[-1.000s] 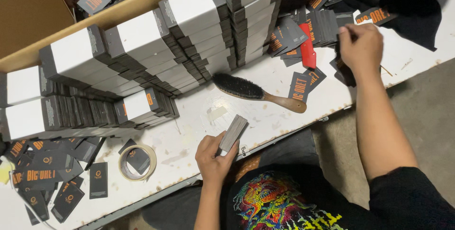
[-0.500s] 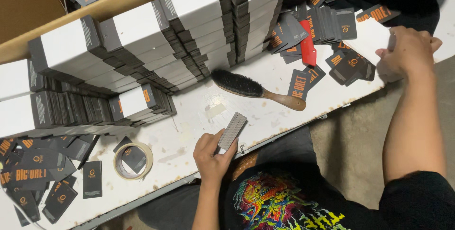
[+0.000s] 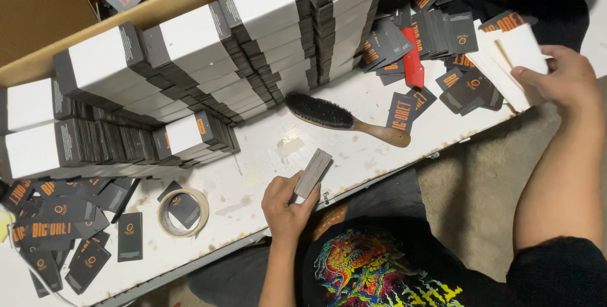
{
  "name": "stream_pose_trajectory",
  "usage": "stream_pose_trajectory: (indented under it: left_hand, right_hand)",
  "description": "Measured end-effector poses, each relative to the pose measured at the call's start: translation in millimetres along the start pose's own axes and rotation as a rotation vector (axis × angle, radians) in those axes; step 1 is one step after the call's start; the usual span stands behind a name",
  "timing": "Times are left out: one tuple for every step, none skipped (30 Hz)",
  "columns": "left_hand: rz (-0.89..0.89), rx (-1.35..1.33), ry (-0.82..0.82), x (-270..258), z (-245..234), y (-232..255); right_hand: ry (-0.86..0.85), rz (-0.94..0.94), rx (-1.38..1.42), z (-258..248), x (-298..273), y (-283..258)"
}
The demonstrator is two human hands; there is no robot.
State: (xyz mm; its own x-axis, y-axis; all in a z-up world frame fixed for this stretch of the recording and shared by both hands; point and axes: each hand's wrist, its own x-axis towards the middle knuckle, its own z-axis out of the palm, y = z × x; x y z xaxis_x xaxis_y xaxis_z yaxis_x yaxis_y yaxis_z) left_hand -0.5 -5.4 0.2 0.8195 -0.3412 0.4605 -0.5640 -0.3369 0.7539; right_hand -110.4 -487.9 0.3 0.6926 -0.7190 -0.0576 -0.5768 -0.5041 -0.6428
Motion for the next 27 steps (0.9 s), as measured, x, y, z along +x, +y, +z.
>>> stream_pose_trajectory:
  left_hand:
    - [0.0, 0.0, -0.003, 0, 0, 0]
    - [-0.007, 0.016, -0.008, 0, 0, 1]
    - [-0.014, 0.032, -0.013, 1, 0, 2]
    - [-0.015, 0.032, -0.014, 1, 0, 2]
    - [-0.006, 0.029, -0.017, 1, 0, 2]
    - [0.003, 0.029, -0.02, 1, -1, 2]
    - [0.001, 0.031, -0.02, 1, -1, 3]
    - [-0.007, 0.025, -0.022, 1, -1, 4]
    - [-0.015, 0.019, -0.024, 2, -2, 4]
    - [-0.014, 0.021, -0.022, 2, -2, 4]
    - [-0.022, 0.018, -0.022, 1, -2, 4]
    - [-0.032, 0.013, -0.023, 1, -2, 4]
    - [-0.033, 0.013, -0.022, 2, -2, 4]
    - [-0.025, 0.01, -0.017, 2, -2, 4]
    - [-0.016, 0.007, -0.012, 2, -1, 4]
    - [-0.015, 0.007, -0.013, 1, -1, 4]
    - [-0.012, 0.004, -0.009, 1, -1, 3]
    - [-0.01, -0.002, -0.004, 1, -1, 3]
    - [-0.009, -0.004, -0.004, 1, 0, 4]
    - [-0.015, -0.007, -0.006, 1, -1, 4]
    - [-0.022, -0.01, -0.008, 1, -1, 5]
    - [-0.023, -0.007, -0.007, 1, -2, 4]
    - [-0.016, -0.003, -0.009, 1, -2, 4]
    - [-0.008, 0.0, -0.012, 1, -2, 3]
    - [-0.008, 0.001, -0.012, 1, -2, 4]
    - [-0.01, 0.001, -0.008, 2, -2, 5]
    - [-0.012, 0.001, -0.004, 2, -1, 6]
  right_hand:
    - [0.0, 0.003, 0.001, 4, -5, -12]
    - [-0.039, 0.036, -0.04, 8, -9, -24]
    - [-0.077, 0.07, -0.081, 12, -13, -36]
    - [-0.077, 0.071, -0.081, 16, -12, -36]
    - [-0.058, 0.018, -0.118, 20, -12, -35]
    - [-0.041, -0.036, -0.153, 24, -11, -35]
    - [-0.044, -0.035, -0.152, 23, -11, -37]
    - [-0.048, -0.052, -0.14, 22, -11, -40]
    - [-0.051, -0.068, -0.128, 21, -11, -43]
    - [-0.052, -0.071, -0.126, 21, -11, -46]
    - [-0.018, -0.11, -0.072, 21, -11, -49]
    - [0.015, -0.147, -0.02, 20, -12, -51]
    - [0.013, -0.149, -0.021, 23, -6, -51]
    - [0.02, -0.205, -0.128, 25, -2, -50]
    - [0.026, -0.26, -0.233, 28, 3, -49]
    - [0.027, -0.259, -0.233, 32, 1, -55]
    - [-0.006, -0.214, -0.354, 35, -1, -61]
    - [-0.037, -0.166, -0.474, 37, -3, -68]
    - [-0.036, -0.165, -0.476, 40, -5, -59]
    - [0.186, -0.345, -0.601, 43, -6, -51]
    - [0.411, -0.526, -0.718, 47, -7, -42]
    - [0.41, -0.528, -0.716, 49, -12, -49]
    - [0.526, -0.609, -0.619, 51, -18, -55]
    - [0.641, -0.688, -0.52, 52, -24, -61]
    - [0.641, -0.689, -0.518, 57, -33, -70]
    - [0.573, -0.711, -0.381, 61, -43, -78]
    - [0.503, -0.731, -0.242, 66, -53, -86]
